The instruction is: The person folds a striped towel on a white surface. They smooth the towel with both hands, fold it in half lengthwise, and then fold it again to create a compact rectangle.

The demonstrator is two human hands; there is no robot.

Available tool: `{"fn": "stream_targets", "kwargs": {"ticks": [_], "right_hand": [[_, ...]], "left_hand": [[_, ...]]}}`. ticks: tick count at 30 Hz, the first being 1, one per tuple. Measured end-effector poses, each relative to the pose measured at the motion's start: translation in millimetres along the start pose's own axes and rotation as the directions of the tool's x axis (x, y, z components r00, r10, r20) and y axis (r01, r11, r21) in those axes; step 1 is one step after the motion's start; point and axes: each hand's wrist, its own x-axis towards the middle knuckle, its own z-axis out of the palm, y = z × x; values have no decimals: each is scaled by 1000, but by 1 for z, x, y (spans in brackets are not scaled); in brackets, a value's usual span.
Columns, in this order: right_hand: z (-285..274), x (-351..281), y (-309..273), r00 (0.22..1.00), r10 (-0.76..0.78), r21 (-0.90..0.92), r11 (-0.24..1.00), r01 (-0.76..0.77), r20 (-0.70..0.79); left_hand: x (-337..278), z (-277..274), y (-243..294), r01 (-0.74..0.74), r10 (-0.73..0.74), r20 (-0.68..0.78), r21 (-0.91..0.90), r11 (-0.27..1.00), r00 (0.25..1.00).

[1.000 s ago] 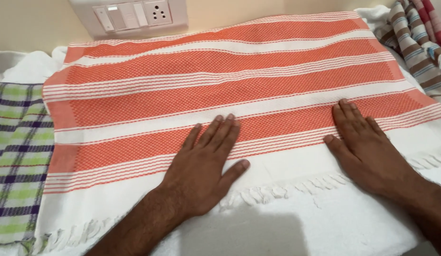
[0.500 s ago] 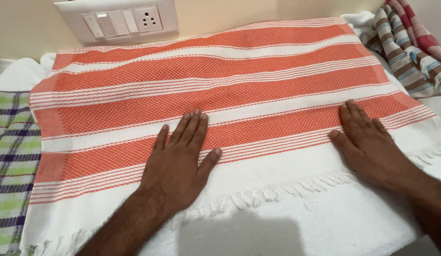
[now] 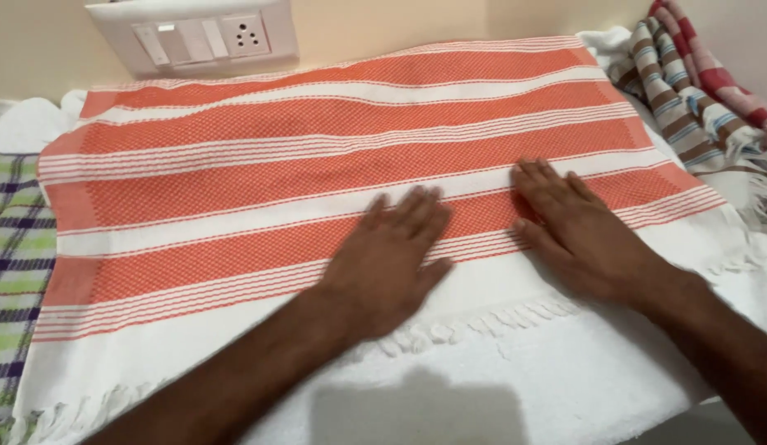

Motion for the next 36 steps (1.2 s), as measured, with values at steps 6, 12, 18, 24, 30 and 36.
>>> {"fn": "stream_targets", "kwargs": {"ticks": [6,12,18,24,30,36], "right_hand": [[17,9,32,1000,-4,-12,1000,4,-9],[12,-1,52,981,192,3,981,-192,-34],[15,-3,72,947,314,30,949,-312,-73],[14,-8,84,909,400,21,916,-401,-120],[16,-12,110,873,469,35,883,-469,-137],[17,-18,128,821,543,57,838,-542,-173]], "left_hand": [[52,14,17,-176,174,-89,-15,984,981],[49,9,14,-104,103,-20,-74,992,995],[51,9,14,-115,115,-1,-37,993,993],[51,4,16,-115,115,3,-24,993,993],[51,6,16,-119,119,7,-9,993,993],[50,7,15,-108,109,27,-21,994,994]]}}
